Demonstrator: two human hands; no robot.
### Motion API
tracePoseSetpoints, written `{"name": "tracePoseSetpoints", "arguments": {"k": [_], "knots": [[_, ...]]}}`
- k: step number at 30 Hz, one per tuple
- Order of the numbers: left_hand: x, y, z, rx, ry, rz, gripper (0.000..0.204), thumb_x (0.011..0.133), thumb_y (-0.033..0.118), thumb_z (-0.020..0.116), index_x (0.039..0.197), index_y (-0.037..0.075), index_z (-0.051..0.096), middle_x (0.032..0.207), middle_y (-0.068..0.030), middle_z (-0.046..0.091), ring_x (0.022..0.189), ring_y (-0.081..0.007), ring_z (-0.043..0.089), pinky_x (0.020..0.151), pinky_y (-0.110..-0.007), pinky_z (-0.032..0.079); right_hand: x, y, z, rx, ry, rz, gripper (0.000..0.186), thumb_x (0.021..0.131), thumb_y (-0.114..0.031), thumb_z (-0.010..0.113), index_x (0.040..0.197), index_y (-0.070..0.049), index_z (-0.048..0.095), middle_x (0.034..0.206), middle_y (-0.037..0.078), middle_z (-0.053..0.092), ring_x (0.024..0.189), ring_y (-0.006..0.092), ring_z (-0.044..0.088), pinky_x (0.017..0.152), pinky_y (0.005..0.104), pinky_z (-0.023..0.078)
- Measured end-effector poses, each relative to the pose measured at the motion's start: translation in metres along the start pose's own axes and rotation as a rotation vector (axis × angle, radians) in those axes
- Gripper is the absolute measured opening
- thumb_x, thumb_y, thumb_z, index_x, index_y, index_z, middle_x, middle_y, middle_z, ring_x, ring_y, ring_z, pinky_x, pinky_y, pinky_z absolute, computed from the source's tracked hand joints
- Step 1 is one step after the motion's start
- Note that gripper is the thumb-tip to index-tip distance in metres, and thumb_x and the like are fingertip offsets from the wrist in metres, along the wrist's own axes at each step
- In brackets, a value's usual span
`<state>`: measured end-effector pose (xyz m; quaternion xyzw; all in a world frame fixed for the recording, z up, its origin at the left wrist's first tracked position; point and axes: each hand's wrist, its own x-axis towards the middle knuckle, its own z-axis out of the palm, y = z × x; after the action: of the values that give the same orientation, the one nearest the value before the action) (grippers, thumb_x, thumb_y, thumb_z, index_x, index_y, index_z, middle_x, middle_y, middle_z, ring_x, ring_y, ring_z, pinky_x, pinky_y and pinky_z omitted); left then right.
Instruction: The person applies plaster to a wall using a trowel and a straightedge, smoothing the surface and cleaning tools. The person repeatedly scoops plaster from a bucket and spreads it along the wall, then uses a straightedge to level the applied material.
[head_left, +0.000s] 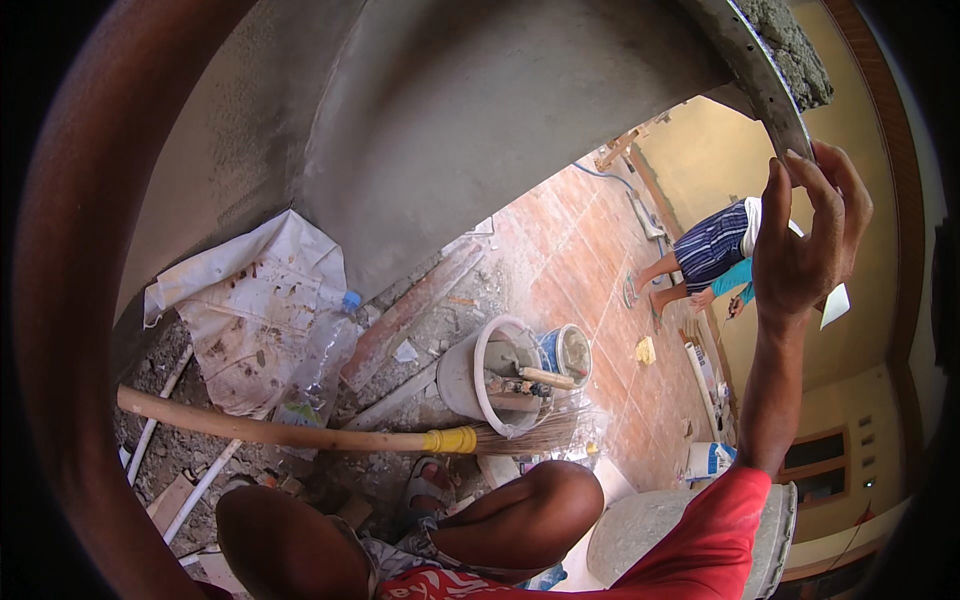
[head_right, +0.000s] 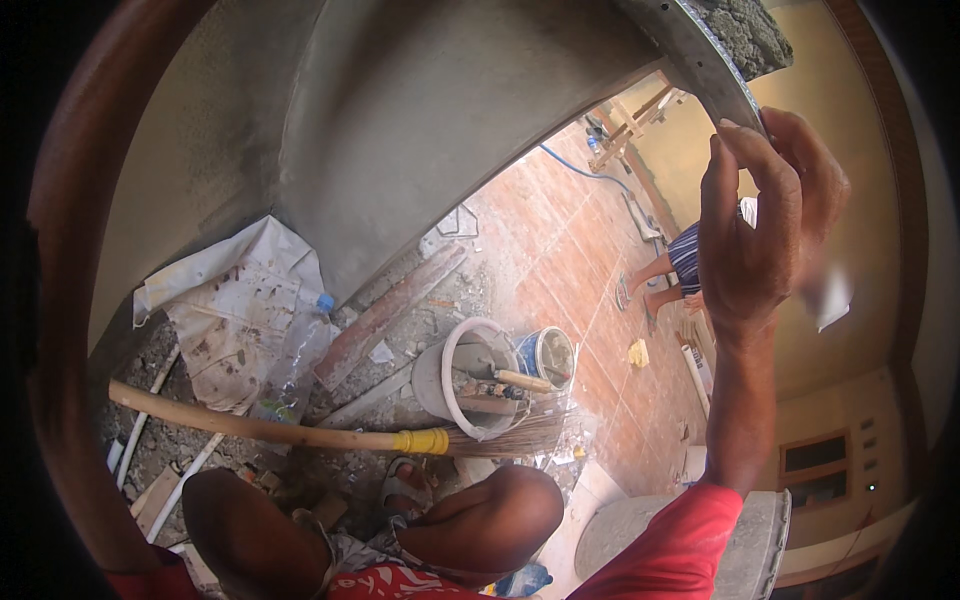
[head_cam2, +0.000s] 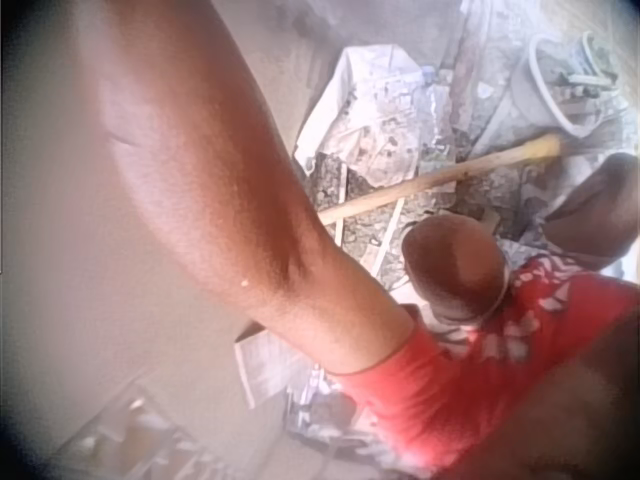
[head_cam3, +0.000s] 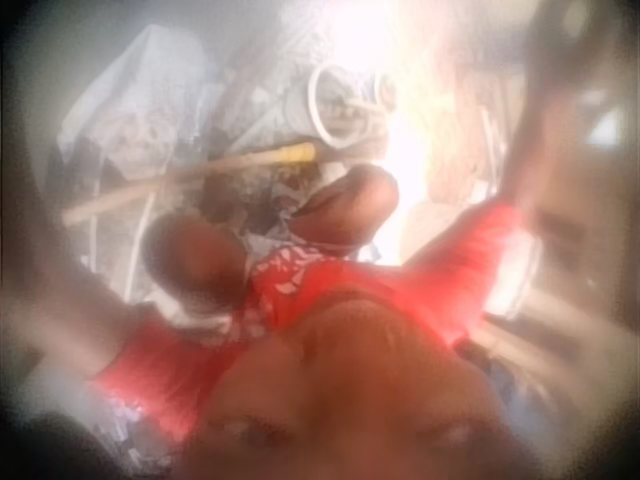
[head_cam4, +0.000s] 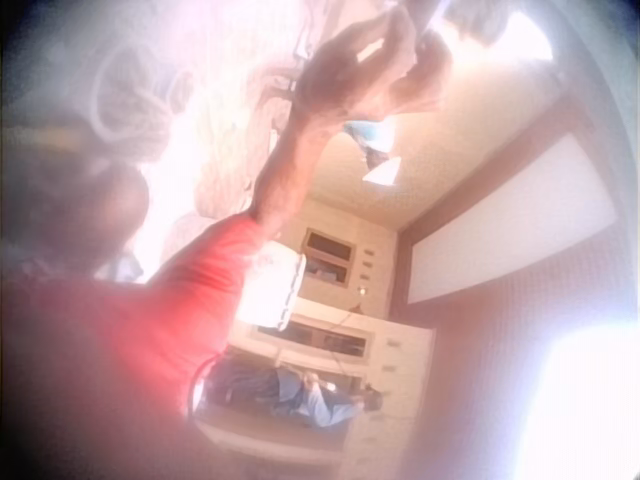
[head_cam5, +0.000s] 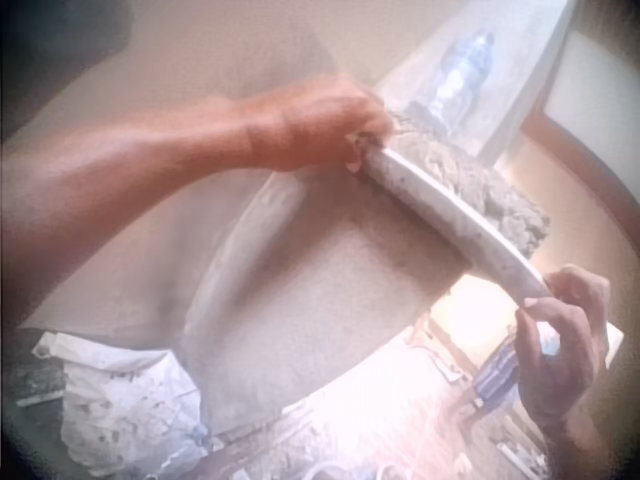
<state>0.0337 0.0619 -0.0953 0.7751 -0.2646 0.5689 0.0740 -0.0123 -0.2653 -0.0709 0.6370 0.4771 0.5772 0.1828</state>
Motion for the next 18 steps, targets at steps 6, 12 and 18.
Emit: {"name": "tracePoseSetpoints", "arguments": {"k": [6,12,18], "knots": [[0.001,-0.004,0.001,0.028,0.027,0.049,0.006,0.078,0.003,0.070,0.082,0.004,0.065,0.089,-0.0125,0.067,0.083,-0.0250,0.064,0.077,-0.037,0.051,0.001,0.001,-0.004,0.010,-0.014,0.026,0.023,0.074,0.002,0.076,0.094,-0.008,0.069,0.107,0.012,0.063,0.095,0.0225,0.061,0.079,0.0337,0.051],[-0.004,-0.006,0.004,-0.001,0.052,0.073,0.005,0.078,0.003,0.070,0.080,0.004,0.066,0.088,-0.0124,0.068,0.082,-0.0246,0.064,0.076,-0.037,0.052,0.002,-0.001,-0.001,0.003,-0.004,0.023,0.023,0.074,0.002,0.076,0.093,-0.008,0.069,0.107,0.011,0.063,0.096,0.0224,0.062,0.079,0.0329,0.052],[0.002,0.002,-0.004,-0.001,-0.029,-0.019,0.005,0.078,0.001,0.069,0.079,0.004,0.065,0.089,-0.0122,0.068,0.084,-0.0242,0.064,0.078,-0.036,0.052,0.002,0.001,-0.002,0.017,-0.006,0.047,0.023,0.074,0.003,0.075,0.093,-0.008,0.069,0.107,0.012,0.063,0.093,0.0204,0.064,0.078,0.0319,0.053]]}}
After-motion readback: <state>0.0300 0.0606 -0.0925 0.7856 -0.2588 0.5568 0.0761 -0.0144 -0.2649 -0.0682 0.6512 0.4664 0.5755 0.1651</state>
